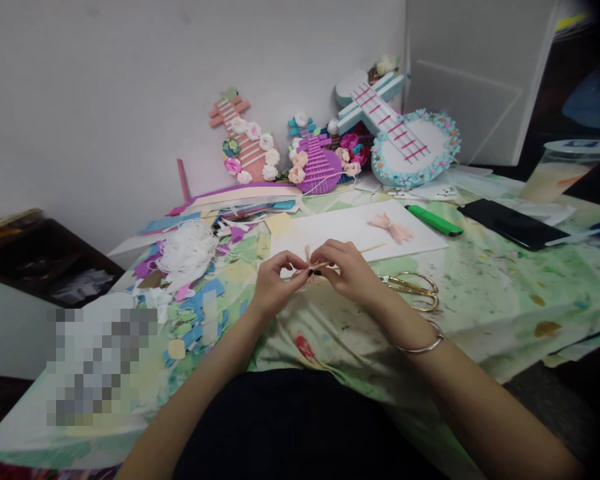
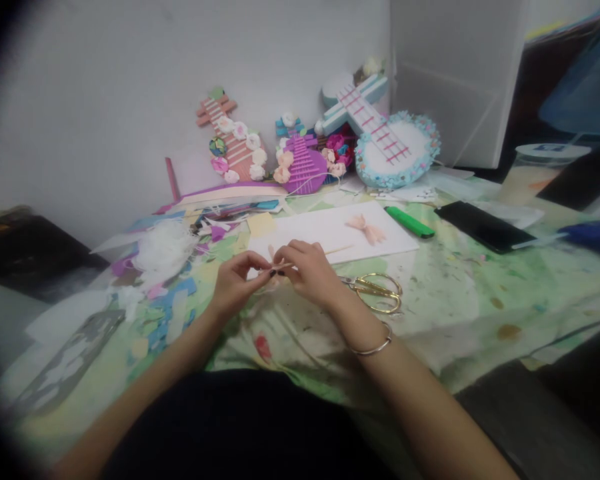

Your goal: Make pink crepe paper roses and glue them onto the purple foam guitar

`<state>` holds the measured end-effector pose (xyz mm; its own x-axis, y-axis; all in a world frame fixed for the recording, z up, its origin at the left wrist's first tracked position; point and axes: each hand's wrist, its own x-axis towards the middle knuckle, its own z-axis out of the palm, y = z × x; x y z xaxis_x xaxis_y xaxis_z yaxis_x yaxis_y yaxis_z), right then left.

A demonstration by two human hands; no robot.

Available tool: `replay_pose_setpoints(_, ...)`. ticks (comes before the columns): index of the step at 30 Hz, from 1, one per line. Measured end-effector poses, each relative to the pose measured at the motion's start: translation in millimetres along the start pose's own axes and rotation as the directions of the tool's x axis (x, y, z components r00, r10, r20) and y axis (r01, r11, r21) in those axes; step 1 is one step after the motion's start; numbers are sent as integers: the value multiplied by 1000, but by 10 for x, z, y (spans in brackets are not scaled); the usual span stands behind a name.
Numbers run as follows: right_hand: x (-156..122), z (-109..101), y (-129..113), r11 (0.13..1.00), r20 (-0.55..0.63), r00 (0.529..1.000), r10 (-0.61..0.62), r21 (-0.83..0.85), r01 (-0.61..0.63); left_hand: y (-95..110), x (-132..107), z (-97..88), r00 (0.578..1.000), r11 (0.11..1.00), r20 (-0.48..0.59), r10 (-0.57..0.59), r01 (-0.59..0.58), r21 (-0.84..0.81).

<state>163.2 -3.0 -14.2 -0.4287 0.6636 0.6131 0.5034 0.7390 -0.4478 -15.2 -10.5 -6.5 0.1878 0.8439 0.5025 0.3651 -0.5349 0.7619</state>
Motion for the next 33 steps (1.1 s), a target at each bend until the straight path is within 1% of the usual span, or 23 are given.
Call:
replay_pose_setpoints(9,-3,6,16,1000,-8,1000,-4,-6,4,-13,0,3,999,999,-2,36,-36,-21)
replay_pose_setpoints(14,5,10,23,1000,-40,999,21,-5,-21,-36,8,3,998,999,-45,35,-35,3)
replay_pose_setpoints(22,6,20,30,1000,-82,996,24,-17,-25,-68,5,-5,997,999,-75,22,-24,-28)
replay_pose_setpoints(33,8,23,28,999,-104,995,11,-36,-14,-40,5,4,995,998,-75,64,-61,35)
